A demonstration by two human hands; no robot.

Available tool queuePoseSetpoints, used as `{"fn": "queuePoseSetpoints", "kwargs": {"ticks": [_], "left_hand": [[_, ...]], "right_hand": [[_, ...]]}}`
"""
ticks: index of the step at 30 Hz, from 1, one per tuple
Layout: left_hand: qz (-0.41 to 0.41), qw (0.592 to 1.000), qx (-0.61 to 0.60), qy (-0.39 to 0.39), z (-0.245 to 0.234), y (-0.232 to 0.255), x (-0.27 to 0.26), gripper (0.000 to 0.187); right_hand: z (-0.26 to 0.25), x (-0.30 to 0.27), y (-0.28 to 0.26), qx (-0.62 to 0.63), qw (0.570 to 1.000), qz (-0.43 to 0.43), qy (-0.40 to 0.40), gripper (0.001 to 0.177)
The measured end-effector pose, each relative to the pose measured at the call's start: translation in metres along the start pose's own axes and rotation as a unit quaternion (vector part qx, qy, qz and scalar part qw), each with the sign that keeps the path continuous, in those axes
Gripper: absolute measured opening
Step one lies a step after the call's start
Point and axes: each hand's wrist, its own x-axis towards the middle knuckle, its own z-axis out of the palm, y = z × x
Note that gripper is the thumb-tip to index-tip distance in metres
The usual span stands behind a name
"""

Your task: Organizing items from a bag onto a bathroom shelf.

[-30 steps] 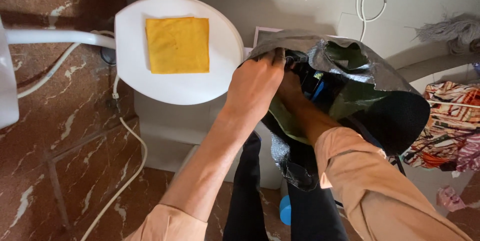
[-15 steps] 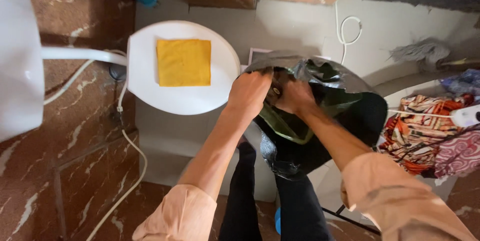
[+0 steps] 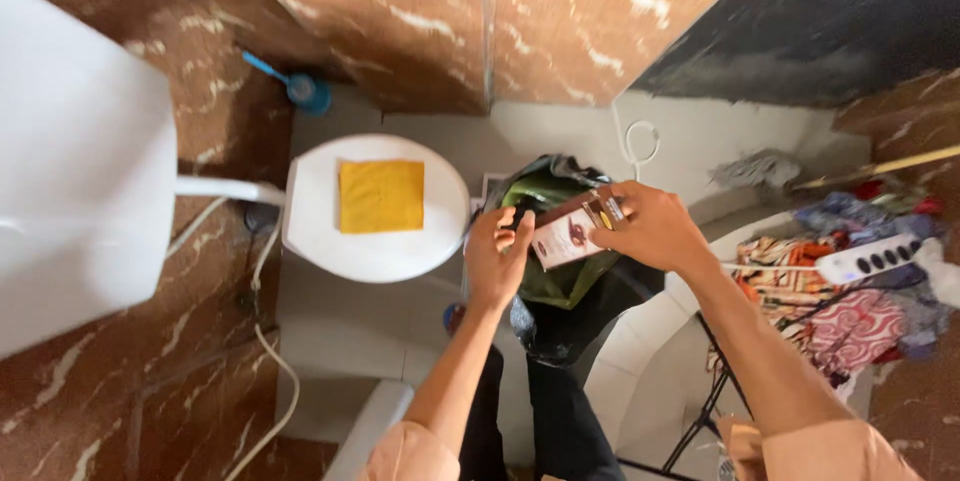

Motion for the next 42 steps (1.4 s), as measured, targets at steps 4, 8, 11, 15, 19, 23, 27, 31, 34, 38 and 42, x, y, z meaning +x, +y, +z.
{"fn": "queuePoseSetpoints", "kwargs": {"ticks": [4, 8, 11, 15, 19, 23, 27, 31, 34, 38, 42], "left_hand": [[-0.045, 0.99, -0.12, -0.061, 0.009, 0.017, -0.008, 0.066], [-0.129, 0.847, -0.467, -0.218, 0.002, 0.08, -0.021, 0.057], [-0.188, 0.783, -0.536, -0.255, -0.005, 0.139, -0.03, 0.048], [-0.209, 0.724, -0.581, -0.308, -0.007, 0.172, -0.026, 0.048], [-0.202, 0.659, -0.62, -0.375, -0.021, 0.221, -0.032, 0.062], [-0.138, 0.572, -0.638, -0.498, -0.028, 0.253, -0.032, 0.067], [-0.15, 0.573, -0.628, -0.505, -0.032, 0.292, -0.038, 0.069], [-0.094, 0.596, -0.599, -0.527, -0.029, 0.306, -0.034, 0.07], [-0.087, 0.526, -0.625, -0.57, -0.026, 0.326, -0.041, 0.067], [-0.127, 0.6, -0.614, -0.498, -0.026, 0.358, -0.061, 0.068], [-0.027, 0.742, -0.61, -0.278, 0.0, 0.361, -0.046, 0.058]], "right_hand": [[-0.052, -0.041, -0.038, 0.046, 0.999, 0.01, 0.023, 0.068], [-0.093, -0.08, -0.08, 0.112, 0.993, 0.013, 0.035, 0.068], [-0.114, -0.109, -0.115, 0.109, 0.991, -0.029, 0.078, 0.073], [-0.133, -0.134, -0.145, 0.058, 0.982, -0.105, 0.145, 0.078], [-0.155, -0.15, -0.163, 0.129, 0.964, -0.195, 0.131, 0.091], [-0.172, -0.163, -0.189, 0.111, 0.939, -0.286, 0.153, 0.114], [-0.182, -0.168, -0.201, 0.127, 0.929, -0.276, 0.211, 0.122], [-0.187, -0.166, -0.197, 0.122, 0.912, -0.305, 0.245, 0.121], [-0.19, -0.162, -0.192, 0.147, 0.897, -0.343, 0.239, 0.111], [-0.191, -0.158, -0.196, 0.241, 0.871, -0.365, 0.222, 0.107], [-0.197, -0.158, -0.203, 0.256, 0.872, -0.294, 0.295, 0.109]]}}
